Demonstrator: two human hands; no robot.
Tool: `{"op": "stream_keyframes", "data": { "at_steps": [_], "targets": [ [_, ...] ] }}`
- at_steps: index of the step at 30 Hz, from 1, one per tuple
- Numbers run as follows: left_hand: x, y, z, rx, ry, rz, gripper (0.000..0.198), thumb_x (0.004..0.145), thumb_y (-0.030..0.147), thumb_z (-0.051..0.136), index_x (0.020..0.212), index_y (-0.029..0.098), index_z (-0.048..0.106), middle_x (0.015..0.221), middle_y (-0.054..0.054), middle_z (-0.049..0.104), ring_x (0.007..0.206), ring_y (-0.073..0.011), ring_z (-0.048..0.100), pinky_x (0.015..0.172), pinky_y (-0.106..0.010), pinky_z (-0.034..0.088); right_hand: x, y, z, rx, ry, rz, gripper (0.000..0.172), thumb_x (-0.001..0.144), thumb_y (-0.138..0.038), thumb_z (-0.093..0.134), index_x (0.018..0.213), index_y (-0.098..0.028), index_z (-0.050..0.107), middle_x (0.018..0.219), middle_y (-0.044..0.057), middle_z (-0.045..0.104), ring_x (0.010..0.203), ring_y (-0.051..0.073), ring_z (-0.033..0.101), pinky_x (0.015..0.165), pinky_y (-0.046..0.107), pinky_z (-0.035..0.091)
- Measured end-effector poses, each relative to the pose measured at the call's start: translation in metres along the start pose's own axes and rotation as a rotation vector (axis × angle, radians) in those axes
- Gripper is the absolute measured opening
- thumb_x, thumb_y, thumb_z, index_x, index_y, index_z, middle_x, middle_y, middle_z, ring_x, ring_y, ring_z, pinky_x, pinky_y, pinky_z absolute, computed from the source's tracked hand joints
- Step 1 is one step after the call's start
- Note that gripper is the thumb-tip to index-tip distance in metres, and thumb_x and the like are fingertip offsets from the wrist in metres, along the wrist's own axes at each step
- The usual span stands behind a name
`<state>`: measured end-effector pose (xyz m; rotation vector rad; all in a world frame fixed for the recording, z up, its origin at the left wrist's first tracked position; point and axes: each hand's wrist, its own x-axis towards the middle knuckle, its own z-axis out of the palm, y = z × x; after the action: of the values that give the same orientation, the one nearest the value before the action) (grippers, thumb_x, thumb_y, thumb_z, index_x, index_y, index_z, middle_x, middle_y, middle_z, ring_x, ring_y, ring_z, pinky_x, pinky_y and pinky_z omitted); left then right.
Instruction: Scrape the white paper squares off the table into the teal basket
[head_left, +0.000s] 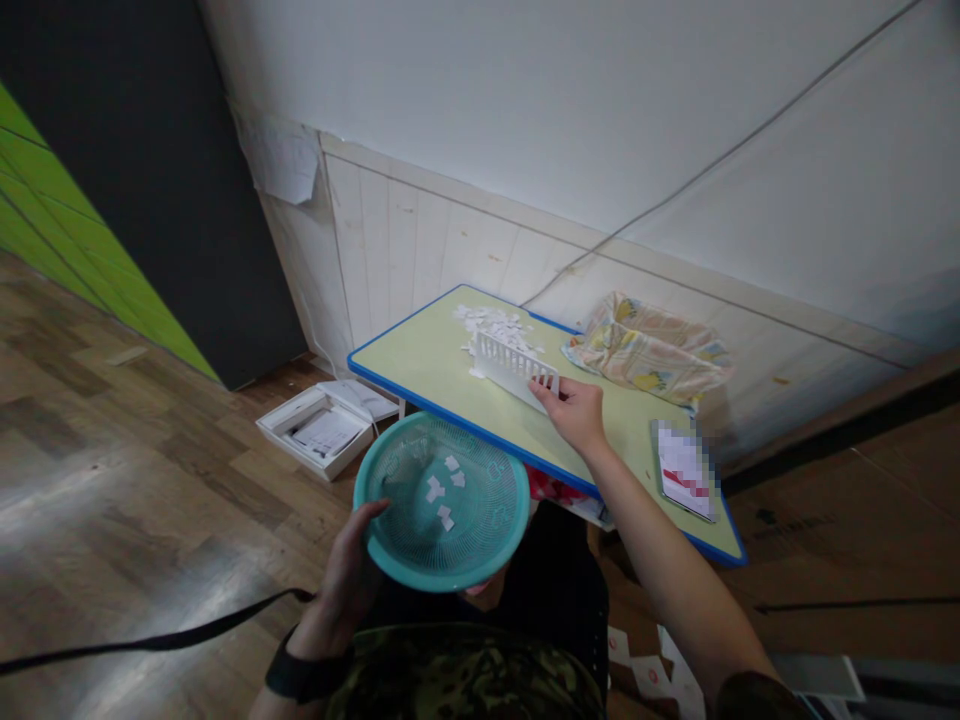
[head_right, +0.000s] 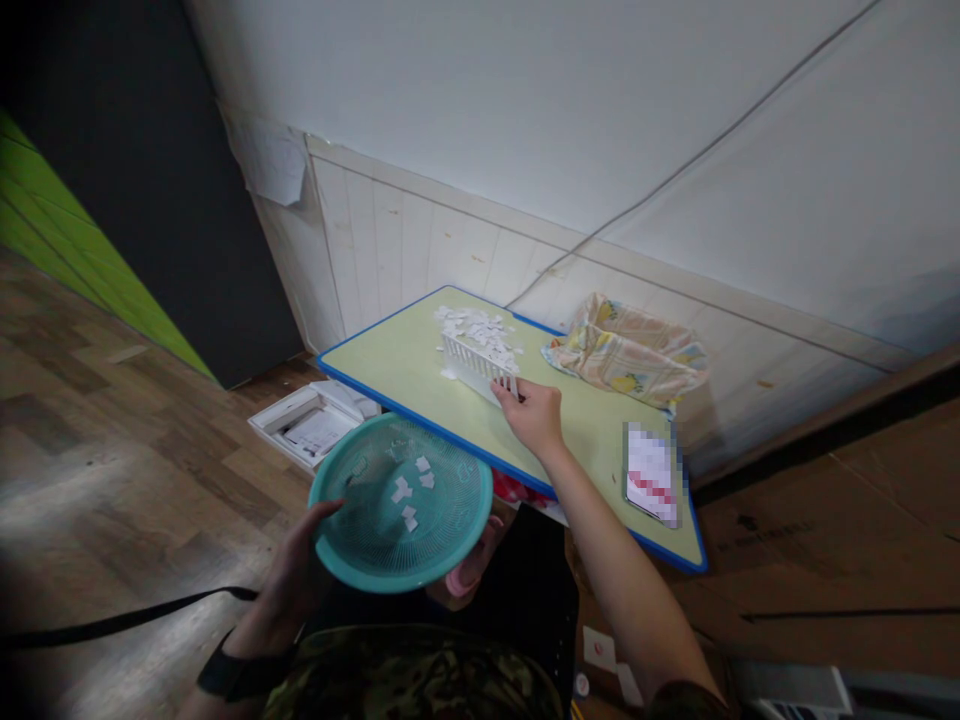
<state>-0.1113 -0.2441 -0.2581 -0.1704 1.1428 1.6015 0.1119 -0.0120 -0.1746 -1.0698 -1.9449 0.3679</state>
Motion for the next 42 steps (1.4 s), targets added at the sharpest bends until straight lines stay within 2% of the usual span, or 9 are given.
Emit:
{"op": "stream_keyframes", "data": {
  "at_steps": [6,11,14,20,24,32,38,42],
  "targets": [
    [0.0,0.001,0.002,-0.005,-0.042,0.028,0.023,0.091,0.008,0.061,0.109,0.009,0.076,0.079,-0.011,0.084,0.088,-0.0337,0.082,0.083,-0.044,0.067,-0.004,0.004,-0.008,0.038,0.027,0.009,0.043,0.085,-0.052,0.07,0.061,-0.016,0.07,0.052,-0.003,0.042,0.052,0.012,0.039,0.054,0.029,0.028],
    [-0.004,0.003,0.004,-0.004,-0.048,0.014,0.027,0.092,0.008,0.06,0.115,0.007,0.074,0.08,-0.012,0.084,0.085,-0.0333,0.082,0.083,-0.045,0.067,-0.011,0.009,-0.014,0.09,0.007,0.022,0.038,0.084,-0.052,0.073,0.07,-0.017,0.078,0.059,0.001,0.062,0.06,0.018,0.059,0.061,0.03,0.042],
    [-0.005,0.004,0.004,0.007,-0.03,0.005,0.029,0.092,0.009,0.06,0.118,0.005,0.073,0.078,-0.012,0.084,0.079,-0.032,0.082,0.081,-0.045,0.067,-0.015,0.012,-0.019,0.096,0.032,0.031,0.036,0.084,-0.051,0.074,0.077,-0.016,0.081,0.061,0.002,0.066,0.064,0.02,0.064,0.065,0.031,0.046],
    [-0.008,0.007,0.008,0.003,-0.035,0.005,0.032,0.09,0.008,0.061,0.119,0.006,0.073,0.079,-0.012,0.085,0.069,-0.0308,0.081,0.079,-0.044,0.067,-0.012,0.025,-0.026,0.07,0.056,0.045,0.037,0.083,-0.051,0.074,0.074,-0.015,0.08,0.06,0.0,0.065,0.058,0.017,0.059,0.06,0.029,0.042],
    [-0.008,0.006,0.007,0.003,-0.07,0.001,0.031,0.09,0.009,0.061,0.118,0.004,0.073,0.078,-0.013,0.084,0.076,-0.0328,0.082,0.082,-0.045,0.067,-0.007,0.03,-0.025,0.059,0.085,0.056,0.039,0.082,-0.053,0.074,0.071,-0.015,0.079,0.056,-0.001,0.061,0.055,0.015,0.054,0.055,0.028,0.037],
    [-0.006,0.008,0.011,-0.015,-0.066,0.027,0.031,0.09,0.008,0.06,0.118,0.006,0.073,0.082,-0.012,0.085,0.083,-0.0328,0.082,0.085,-0.045,0.066,-0.006,0.027,-0.022,0.134,0.009,0.045,0.038,0.082,-0.053,0.076,0.078,-0.016,0.082,0.064,0.001,0.068,0.06,0.018,0.061,0.061,0.03,0.043],
    [-0.012,0.015,0.021,-0.022,-0.049,0.047,0.028,0.089,0.007,0.059,0.111,0.007,0.075,0.078,-0.011,0.084,0.075,-0.0302,0.082,0.081,-0.042,0.067,-0.003,0.025,-0.01,0.149,-0.012,0.02,0.037,0.084,-0.051,0.074,0.074,-0.016,0.081,0.063,0.0,0.068,0.062,0.019,0.063,0.06,0.029,0.042],
    [-0.011,0.015,0.021,-0.032,-0.081,0.063,0.025,0.091,0.007,0.057,0.108,0.006,0.076,0.078,-0.011,0.084,0.073,-0.0288,0.081,0.082,-0.041,0.067,-0.012,0.021,-0.012,0.204,-0.067,0.033,0.034,0.082,-0.051,0.076,0.078,-0.018,0.083,0.074,0.002,0.076,0.072,0.022,0.069,0.066,0.031,0.049]
  ]
}}
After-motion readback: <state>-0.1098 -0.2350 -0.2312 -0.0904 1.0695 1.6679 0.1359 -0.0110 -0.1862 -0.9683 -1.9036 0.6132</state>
